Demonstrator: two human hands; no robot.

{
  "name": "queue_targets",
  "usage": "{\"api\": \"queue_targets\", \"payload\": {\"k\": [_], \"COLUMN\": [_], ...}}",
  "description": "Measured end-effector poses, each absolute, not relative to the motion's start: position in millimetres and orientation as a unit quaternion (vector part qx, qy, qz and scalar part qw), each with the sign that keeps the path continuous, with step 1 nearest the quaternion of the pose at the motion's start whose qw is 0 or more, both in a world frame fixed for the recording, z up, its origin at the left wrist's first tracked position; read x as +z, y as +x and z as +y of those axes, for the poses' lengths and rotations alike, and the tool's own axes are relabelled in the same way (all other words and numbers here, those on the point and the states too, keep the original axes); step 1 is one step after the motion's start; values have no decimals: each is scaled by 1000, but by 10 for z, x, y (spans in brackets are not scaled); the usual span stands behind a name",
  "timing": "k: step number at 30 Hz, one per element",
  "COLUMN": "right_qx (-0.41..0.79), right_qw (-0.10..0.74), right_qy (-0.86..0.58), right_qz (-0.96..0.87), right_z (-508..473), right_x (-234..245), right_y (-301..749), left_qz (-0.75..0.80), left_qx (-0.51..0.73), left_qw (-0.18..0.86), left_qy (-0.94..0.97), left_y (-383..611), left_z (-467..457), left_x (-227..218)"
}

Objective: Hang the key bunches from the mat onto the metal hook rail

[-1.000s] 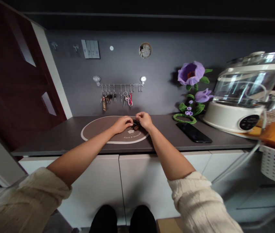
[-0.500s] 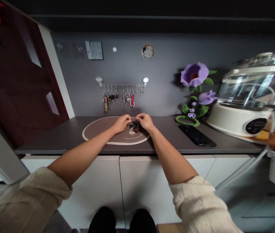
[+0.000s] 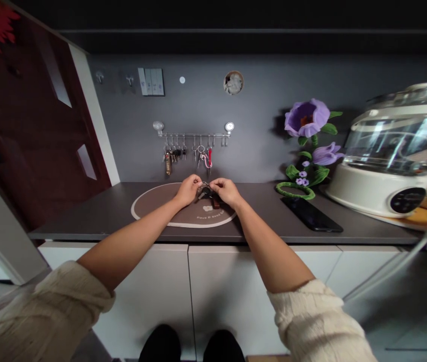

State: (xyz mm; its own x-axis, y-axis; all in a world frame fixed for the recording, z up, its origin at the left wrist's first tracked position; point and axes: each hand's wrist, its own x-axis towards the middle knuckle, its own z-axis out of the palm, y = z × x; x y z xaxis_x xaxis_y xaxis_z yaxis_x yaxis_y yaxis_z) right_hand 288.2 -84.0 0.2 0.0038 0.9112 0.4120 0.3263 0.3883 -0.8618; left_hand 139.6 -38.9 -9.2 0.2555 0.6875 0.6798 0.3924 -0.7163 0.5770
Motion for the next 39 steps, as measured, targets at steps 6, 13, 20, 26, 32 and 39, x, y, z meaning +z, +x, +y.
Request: {"api": "queue_targets", "payload": {"k": [6, 13, 20, 26, 32, 39], "right_qx": [303, 312, 317, 312, 310, 275], "right_qw": [521, 538, 550, 555, 549, 562], "right_qy": [-457, -435, -437, -421, -429, -417], "right_qz": [-654, -651, -638, -646, -647, -659], "right_z": [-870, -845, -858, -877, -880, -902], "right_x": [34, 23, 28, 45, 47, 90], "right_y": [2842, 2829, 2807, 2799, 2805, 2808], "left_qz": [352, 334, 327, 316, 309, 291], "left_qx": [532, 544, 557, 558, 550, 564], "left_qw": [139, 143, 166, 156, 116, 70], "left_qy": [757, 756, 745, 751, 767, 769], "left_y": [1387, 1395, 1417, 1416, 1413, 1423], "left_z": [-367, -408, -420, -417, -439, -493], "left_x": [-76, -55, -40, -47, -53, -19]}}
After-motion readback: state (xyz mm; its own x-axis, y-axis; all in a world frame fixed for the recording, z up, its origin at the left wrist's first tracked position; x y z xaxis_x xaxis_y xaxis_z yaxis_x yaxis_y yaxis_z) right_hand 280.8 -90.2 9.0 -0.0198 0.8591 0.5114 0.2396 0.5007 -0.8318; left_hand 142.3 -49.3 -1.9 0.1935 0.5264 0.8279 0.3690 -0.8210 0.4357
